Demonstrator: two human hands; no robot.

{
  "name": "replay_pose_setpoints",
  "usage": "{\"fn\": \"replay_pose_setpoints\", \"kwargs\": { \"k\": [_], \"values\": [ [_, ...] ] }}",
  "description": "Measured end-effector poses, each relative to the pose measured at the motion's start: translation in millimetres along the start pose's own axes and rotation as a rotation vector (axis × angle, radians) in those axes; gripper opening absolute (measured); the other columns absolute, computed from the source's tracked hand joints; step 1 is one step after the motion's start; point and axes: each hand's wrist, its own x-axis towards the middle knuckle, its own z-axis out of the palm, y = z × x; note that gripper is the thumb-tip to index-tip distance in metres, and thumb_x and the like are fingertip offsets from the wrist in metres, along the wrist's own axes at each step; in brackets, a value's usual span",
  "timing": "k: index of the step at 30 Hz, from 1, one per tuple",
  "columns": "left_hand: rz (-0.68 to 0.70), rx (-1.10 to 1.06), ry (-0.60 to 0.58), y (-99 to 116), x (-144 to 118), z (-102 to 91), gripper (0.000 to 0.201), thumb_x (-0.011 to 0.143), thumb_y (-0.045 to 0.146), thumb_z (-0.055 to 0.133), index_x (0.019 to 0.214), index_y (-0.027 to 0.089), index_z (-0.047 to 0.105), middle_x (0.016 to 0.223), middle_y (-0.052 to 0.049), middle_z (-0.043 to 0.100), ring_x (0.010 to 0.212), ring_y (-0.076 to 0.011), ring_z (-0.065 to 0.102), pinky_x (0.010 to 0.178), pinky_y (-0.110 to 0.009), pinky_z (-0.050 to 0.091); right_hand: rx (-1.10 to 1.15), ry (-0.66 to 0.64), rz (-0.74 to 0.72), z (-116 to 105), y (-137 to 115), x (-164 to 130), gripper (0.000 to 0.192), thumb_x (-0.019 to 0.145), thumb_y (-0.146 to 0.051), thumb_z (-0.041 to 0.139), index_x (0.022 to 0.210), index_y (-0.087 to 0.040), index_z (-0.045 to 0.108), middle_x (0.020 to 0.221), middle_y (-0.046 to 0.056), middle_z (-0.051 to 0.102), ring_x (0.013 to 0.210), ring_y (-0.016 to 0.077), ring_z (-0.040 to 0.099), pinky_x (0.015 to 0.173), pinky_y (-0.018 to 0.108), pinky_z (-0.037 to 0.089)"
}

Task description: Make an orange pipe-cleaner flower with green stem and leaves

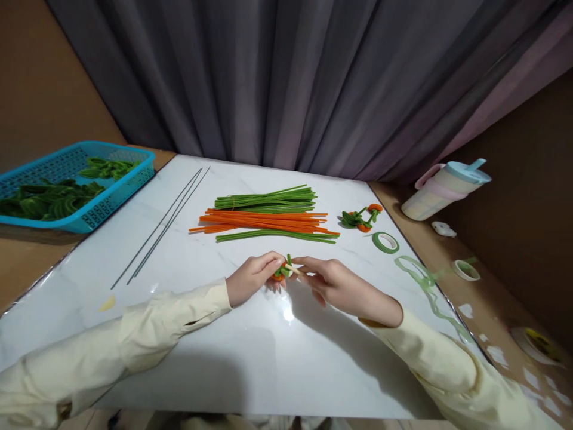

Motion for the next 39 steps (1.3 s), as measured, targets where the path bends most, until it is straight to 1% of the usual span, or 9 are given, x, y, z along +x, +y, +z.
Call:
{"fn": "replay_pose_setpoints", "kwargs": {
  "k": [3,5,10,14,17,23,30,35,39],
  "values": [
    [0.057,0.219,0.075,0.2,-3.9,3.1,0.027,0.090,0.041,0.035,0.095,0.018,0.046,0.071,-0.002,0.063,0.060,-0.0126,0.057,0.061,-0.025,0.045,0.210,-0.091,0.127,0.6,-7.1,-1.7,0.033,0.092,-0.025,0.035,0.118,-0.012,0.050,0.045,-0.008,0.038,0.036,0.0065,0.036,0.044,0.018,0.035],
    [0.077,0.310,0.135,1.2,-5.7,4.4,0.023,0.091,0.040,0.034,0.097,0.019,0.042,0.067,0.001,0.062,0.058,-0.0122,0.056,0.060,-0.024,0.044,0.239,-0.052,0.162,5.6,-9.4,-1.7,0.033,0.093,-0.028,0.032,0.112,-0.012,0.054,0.044,-0.009,0.034,0.036,0.0061,0.030,0.042,0.018,0.031],
    [0.049,0.397,0.189,3.4,-7.1,4.1,0.019,0.092,0.038,0.031,0.093,0.021,0.040,0.062,0.003,0.060,0.055,-0.0119,0.056,0.059,-0.023,0.043,-0.038,0.198,-0.050,27.8,0.2,1.9,0.026,0.087,-0.010,0.033,0.097,-0.013,0.057,0.069,0.003,0.053,0.060,0.0127,0.048,0.060,0.025,0.043],
    [0.048,0.387,0.181,2.6,-6.5,2.3,0.020,0.092,0.038,0.030,0.091,0.021,0.041,0.062,0.003,0.061,0.051,-0.0110,0.055,0.055,-0.021,0.043,-0.158,0.270,-0.219,39.1,15.6,4.5,0.046,0.081,-0.002,0.032,0.123,-0.016,0.043,0.097,0.011,0.055,0.087,0.0196,0.054,0.076,0.034,0.047],
    [0.077,0.364,0.168,0.8,-5.5,1.2,0.021,0.092,0.038,0.031,0.090,0.021,0.042,0.063,0.003,0.060,0.049,-0.0101,0.053,0.053,-0.020,0.043,-0.243,0.244,-0.279,40.5,20.7,4.1,0.064,0.076,0.002,0.033,0.136,-0.017,0.027,0.104,0.013,0.053,0.089,0.0217,0.055,0.074,0.037,0.049],
    [0.032,0.229,0.135,1.3,-4.3,0.6,0.025,0.090,0.042,0.033,0.087,0.019,0.043,0.061,0.003,0.057,0.044,-0.0089,0.051,0.046,-0.020,0.043,-0.516,0.121,-0.205,33.9,9.8,-1.4,0.078,0.065,0.006,0.032,0.139,-0.015,0.021,0.115,0.015,0.049,0.064,0.0158,0.059,0.057,0.032,0.050],
    [-0.046,-0.105,0.069,-4.3,1.1,0.1,0.032,0.087,0.049,0.040,0.089,0.018,0.044,0.058,0.002,0.057,0.042,-0.0089,0.051,0.038,-0.019,0.042,-0.823,0.062,-0.235,27.4,3.0,-1.8,0.060,0.068,0.006,0.030,0.126,-0.006,0.038,0.108,0.015,0.051,0.050,0.0137,0.054,0.046,0.030,0.044],
    [-0.126,-0.338,0.024,1.9,4.8,-0.2,0.035,0.079,0.047,0.054,0.093,0.016,0.046,0.067,0.001,0.056,0.050,-0.0092,0.053,0.042,-0.021,0.046,-0.784,0.106,-0.204,23.6,7.9,-0.6,0.073,0.062,0.008,0.031,0.133,-0.010,0.030,0.113,0.014,0.050,0.048,0.0115,0.053,0.046,0.029,0.046],
    [-0.121,-0.397,0.018,8.1,3.8,-1.5,0.036,0.077,0.044,0.059,0.094,0.015,0.046,0.069,0.000,0.057,0.052,-0.0084,0.052,0.044,-0.020,0.045,-0.552,0.220,-0.270,22.5,15.4,3.3,0.068,0.073,0.004,0.032,0.137,-0.017,0.025,0.114,0.014,0.051,0.066,0.0152,0.060,0.059,0.032,0.052]
  ]
}}
